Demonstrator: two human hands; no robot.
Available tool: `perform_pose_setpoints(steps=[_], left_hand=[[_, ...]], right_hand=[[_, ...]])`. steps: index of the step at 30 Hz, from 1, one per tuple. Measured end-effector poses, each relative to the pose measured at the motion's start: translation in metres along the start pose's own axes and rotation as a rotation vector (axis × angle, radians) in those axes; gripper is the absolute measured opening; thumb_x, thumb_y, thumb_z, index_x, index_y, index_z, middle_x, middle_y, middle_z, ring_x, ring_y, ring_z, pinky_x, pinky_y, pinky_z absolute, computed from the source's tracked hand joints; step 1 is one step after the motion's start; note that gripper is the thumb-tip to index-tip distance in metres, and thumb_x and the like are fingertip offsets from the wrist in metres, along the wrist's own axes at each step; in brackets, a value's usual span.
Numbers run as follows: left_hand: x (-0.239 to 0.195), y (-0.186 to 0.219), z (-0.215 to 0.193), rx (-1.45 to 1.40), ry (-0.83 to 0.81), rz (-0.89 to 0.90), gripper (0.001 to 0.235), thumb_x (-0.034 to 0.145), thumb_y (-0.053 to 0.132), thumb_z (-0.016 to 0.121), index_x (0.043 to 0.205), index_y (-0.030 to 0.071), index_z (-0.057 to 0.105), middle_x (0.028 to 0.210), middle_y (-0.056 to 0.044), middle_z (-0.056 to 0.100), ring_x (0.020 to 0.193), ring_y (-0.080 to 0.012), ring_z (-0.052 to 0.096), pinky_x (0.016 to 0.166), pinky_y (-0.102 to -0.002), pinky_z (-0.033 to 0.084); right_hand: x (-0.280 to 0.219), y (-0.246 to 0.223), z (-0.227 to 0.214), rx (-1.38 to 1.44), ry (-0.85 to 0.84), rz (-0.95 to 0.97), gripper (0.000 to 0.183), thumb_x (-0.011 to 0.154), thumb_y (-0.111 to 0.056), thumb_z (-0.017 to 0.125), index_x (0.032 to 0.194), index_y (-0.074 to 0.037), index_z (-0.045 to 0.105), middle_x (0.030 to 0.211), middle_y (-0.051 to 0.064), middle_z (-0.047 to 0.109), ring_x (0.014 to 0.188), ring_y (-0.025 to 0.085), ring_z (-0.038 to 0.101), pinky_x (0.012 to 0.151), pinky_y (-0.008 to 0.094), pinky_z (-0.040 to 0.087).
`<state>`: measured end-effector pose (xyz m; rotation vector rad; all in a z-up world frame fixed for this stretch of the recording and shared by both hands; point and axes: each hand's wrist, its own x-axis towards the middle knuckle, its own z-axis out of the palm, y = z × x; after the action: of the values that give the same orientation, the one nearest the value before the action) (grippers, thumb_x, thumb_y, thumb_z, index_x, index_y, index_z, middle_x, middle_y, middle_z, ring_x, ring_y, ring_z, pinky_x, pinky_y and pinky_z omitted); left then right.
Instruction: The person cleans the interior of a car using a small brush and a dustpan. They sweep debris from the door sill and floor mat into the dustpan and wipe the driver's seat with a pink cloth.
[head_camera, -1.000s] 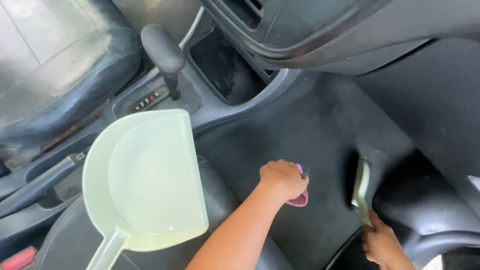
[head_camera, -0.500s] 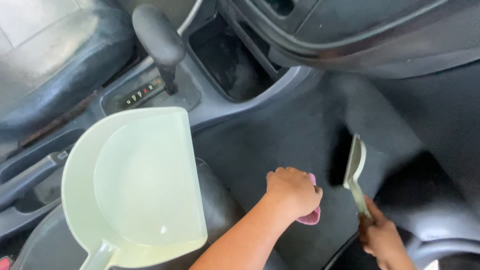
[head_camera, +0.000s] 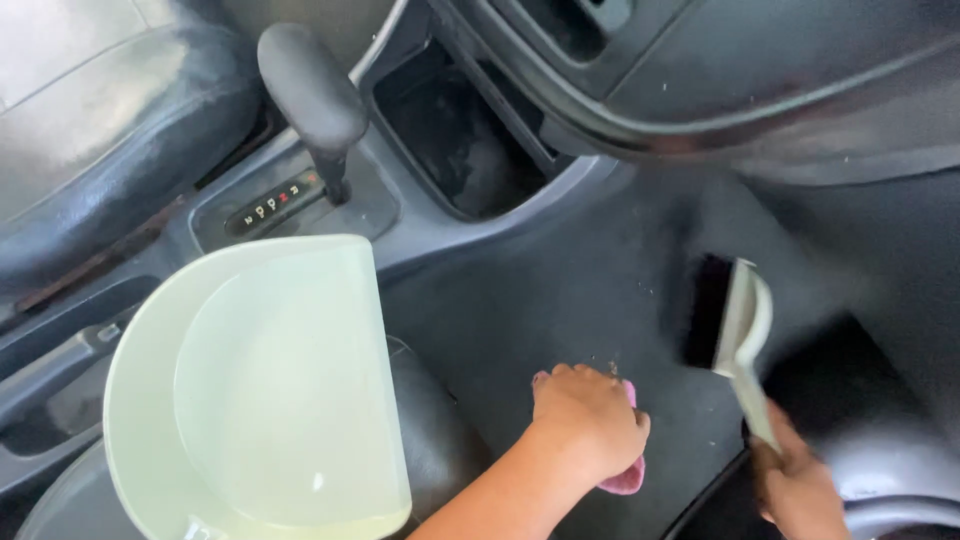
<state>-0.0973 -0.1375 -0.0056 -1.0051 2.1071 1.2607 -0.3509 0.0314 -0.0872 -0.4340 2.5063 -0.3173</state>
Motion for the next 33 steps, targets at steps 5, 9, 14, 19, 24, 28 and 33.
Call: perform_pose_setpoints(steps=[5,9,14,19,24,28,33], left_hand=[[-0.010,0.003,-0.006,0.001,-0.075,0.015,0.056,0.107,0.043,0.028,0.142,0.011,0.058,0.137,-0.020,0.057,0.126,-0.0376,0.052,0.102,-0.050,0.042],[-0.001,0.000,-0.002,-0.010,-0.058,0.037,0.056,0.106,0.042,0.029,0.140,0.009,0.060,0.138,-0.020,0.057,0.125,-0.0382,0.052,0.099,-0.051,0.043],[0.000,-0.001,0.001,-0.038,0.002,0.057,0.053,0.104,0.045,0.035,0.133,0.015,0.066,0.133,-0.018,0.061,0.123,-0.0390,0.054,0.096,-0.053,0.042],[-0.012,0.000,-0.007,-0.044,-0.089,0.060,0.054,0.106,0.041,0.031,0.131,0.009,0.067,0.128,-0.019,0.063,0.118,-0.0364,0.056,0.097,-0.049,0.043],[-0.001,-0.003,-0.003,-0.037,-0.096,0.050,0.055,0.106,0.043,0.032,0.142,0.010,0.059,0.138,-0.021,0.058,0.125,-0.0394,0.052,0.100,-0.052,0.041],[0.004,-0.002,0.008,-0.047,-0.016,0.045,0.055,0.105,0.044,0.041,0.143,0.010,0.061,0.142,-0.022,0.056,0.128,-0.0404,0.050,0.103,-0.055,0.037],[0.007,-0.004,0.008,-0.034,-0.074,0.041,0.055,0.105,0.044,0.035,0.143,0.014,0.060,0.139,-0.020,0.058,0.126,-0.0385,0.051,0.102,-0.053,0.038]], right_hand=[[0.091,0.064,-0.002,-0.549,0.124,0.115,0.080,0.095,-0.018,0.047,0.170,-0.034,0.023,0.143,0.031,0.065,0.124,0.057,0.065,0.105,0.053,0.049],[0.065,-0.018,0.028,-0.417,0.034,-0.138,0.068,0.097,-0.020,0.049,0.164,-0.031,0.038,0.125,0.032,0.070,0.107,0.053,0.068,0.088,0.051,0.051],[-0.001,-0.095,0.028,0.059,-0.269,-0.279,0.063,0.100,-0.020,0.050,0.161,-0.034,0.042,0.056,0.010,0.038,0.043,0.021,0.031,0.037,0.037,0.030],[0.033,-0.081,0.006,-0.535,0.079,-0.159,0.070,0.098,-0.029,0.038,0.166,-0.043,0.028,0.132,0.037,0.065,0.121,0.061,0.059,0.106,0.057,0.045],[0.057,-0.053,0.030,-0.257,-0.116,-0.211,0.068,0.097,-0.022,0.052,0.161,-0.042,0.039,0.097,0.017,0.055,0.085,0.035,0.052,0.068,0.041,0.043],[0.025,-0.118,0.001,-0.319,0.019,-0.225,0.063,0.099,-0.027,0.050,0.161,-0.040,0.047,0.126,0.022,0.073,0.118,0.042,0.067,0.095,0.045,0.047],[0.057,-0.123,0.052,-0.464,-0.025,-0.235,0.070,0.098,-0.023,0.048,0.164,-0.043,0.035,0.117,0.031,0.070,0.095,0.048,0.064,0.087,0.051,0.051]])
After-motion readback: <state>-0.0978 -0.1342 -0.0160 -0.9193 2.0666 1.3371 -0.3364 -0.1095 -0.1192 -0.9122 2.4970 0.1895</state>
